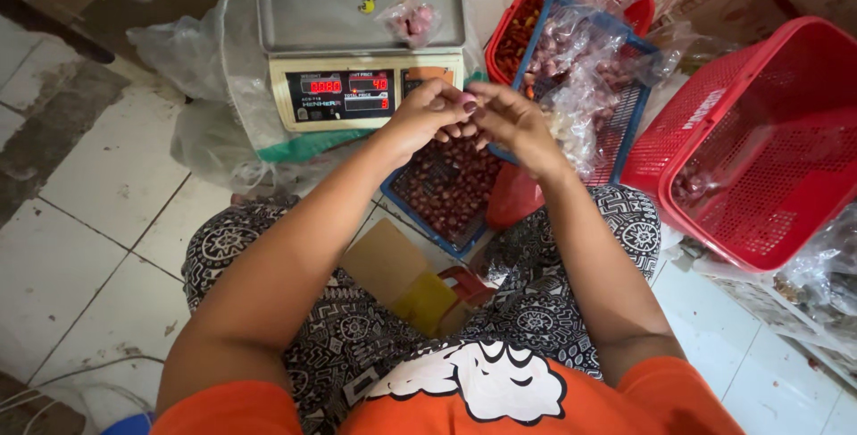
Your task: The person weighs small red onions by placing them in plastic bags and setting them on a digital scale.
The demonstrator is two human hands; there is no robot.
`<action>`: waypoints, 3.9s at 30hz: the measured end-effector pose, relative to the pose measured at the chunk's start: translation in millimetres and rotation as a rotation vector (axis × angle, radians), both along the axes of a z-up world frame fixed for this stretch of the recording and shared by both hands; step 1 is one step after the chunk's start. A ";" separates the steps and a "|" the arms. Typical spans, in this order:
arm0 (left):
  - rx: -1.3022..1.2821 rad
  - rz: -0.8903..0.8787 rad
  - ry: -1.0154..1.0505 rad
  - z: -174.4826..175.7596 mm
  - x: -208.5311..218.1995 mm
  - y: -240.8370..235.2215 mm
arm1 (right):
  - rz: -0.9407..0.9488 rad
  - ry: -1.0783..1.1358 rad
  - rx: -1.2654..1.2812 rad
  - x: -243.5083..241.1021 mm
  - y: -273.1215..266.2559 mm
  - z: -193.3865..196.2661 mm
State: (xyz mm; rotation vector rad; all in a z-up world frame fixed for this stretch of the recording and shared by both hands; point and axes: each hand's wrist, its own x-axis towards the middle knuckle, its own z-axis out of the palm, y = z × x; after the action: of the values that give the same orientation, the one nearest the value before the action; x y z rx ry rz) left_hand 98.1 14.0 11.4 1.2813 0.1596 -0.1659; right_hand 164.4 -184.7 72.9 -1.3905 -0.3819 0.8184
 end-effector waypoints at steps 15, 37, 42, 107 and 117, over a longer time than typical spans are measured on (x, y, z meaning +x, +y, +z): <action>-0.005 0.247 -0.097 -31.7 21.1 12.7 | 0.160 -0.826 -0.514 -10.3 14.2 -41.5; 0.124 0.961 -0.108 -13.7 57.0 47.5 | 0.091 -0.733 -0.120 56.1 95.5 23.6; -0.137 0.714 0.007 -40.3 80.4 72.3 | 0.289 -0.915 -0.542 77.4 136.9 33.9; -0.054 0.683 0.310 -72.2 5.3 110.7 | 0.178 -1.134 -0.789 -17.7 34.2 -429.8; -0.061 0.756 0.282 -87.6 7.5 113.5 | 0.291 -0.566 -0.892 -54.0 3.4 -388.3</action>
State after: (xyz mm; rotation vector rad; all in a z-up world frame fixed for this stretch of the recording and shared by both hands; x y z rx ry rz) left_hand 105.5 127.5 -76.2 1.0572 0.8563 0.2985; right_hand 110.4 -181.3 -315.4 -2.4597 -0.7145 0.8576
